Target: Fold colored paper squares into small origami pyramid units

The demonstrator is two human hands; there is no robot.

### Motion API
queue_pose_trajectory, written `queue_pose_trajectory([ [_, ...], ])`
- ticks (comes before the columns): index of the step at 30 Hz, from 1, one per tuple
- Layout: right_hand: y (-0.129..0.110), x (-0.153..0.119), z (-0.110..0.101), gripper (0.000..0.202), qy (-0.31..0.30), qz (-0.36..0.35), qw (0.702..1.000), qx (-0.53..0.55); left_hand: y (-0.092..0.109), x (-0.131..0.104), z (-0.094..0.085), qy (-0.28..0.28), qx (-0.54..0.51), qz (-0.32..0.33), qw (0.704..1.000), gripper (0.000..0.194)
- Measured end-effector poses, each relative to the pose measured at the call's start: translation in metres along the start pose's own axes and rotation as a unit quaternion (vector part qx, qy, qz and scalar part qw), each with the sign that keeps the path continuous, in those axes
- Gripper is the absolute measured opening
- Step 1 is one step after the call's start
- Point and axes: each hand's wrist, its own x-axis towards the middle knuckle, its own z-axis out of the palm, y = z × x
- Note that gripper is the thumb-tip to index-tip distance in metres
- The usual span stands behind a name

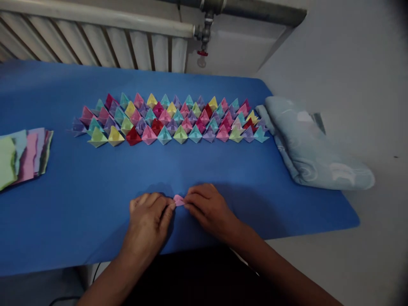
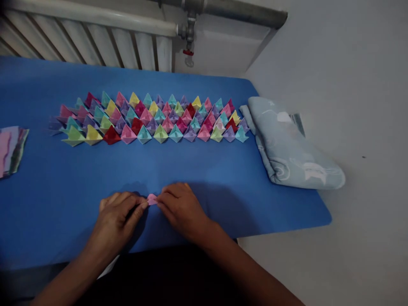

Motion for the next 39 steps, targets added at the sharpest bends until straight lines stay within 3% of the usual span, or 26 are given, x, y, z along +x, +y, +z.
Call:
queue_pose_trajectory([
  [8, -0.002, 0.012, -0.002, 0.024, -0.066, 0.012, 0.996, -0.066, 0.003, 0.000, -0.001, -0.005, 0.015, -0.022, 1.000, 0.026],
  [12, -0.005, 0.019, -0.007, 0.017, -0.095, 0.034, 0.994, -0.046, 0.003, 0.001, -0.004, -0.015, 0.022, -0.018, 0.999, 0.025],
  [23, -0.008, 0.020, -0.006, 0.012, -0.054, 0.094, 0.994, -0.008, -0.002, 0.006, -0.004, -0.018, 0.054, -0.001, 0.998, 0.026],
  [39, -0.012, 0.028, -0.007, 0.015, -0.081, 0.132, 0.987, -0.035, 0.000, 0.013, -0.010, -0.055, 0.054, -0.020, 0.997, 0.029],
])
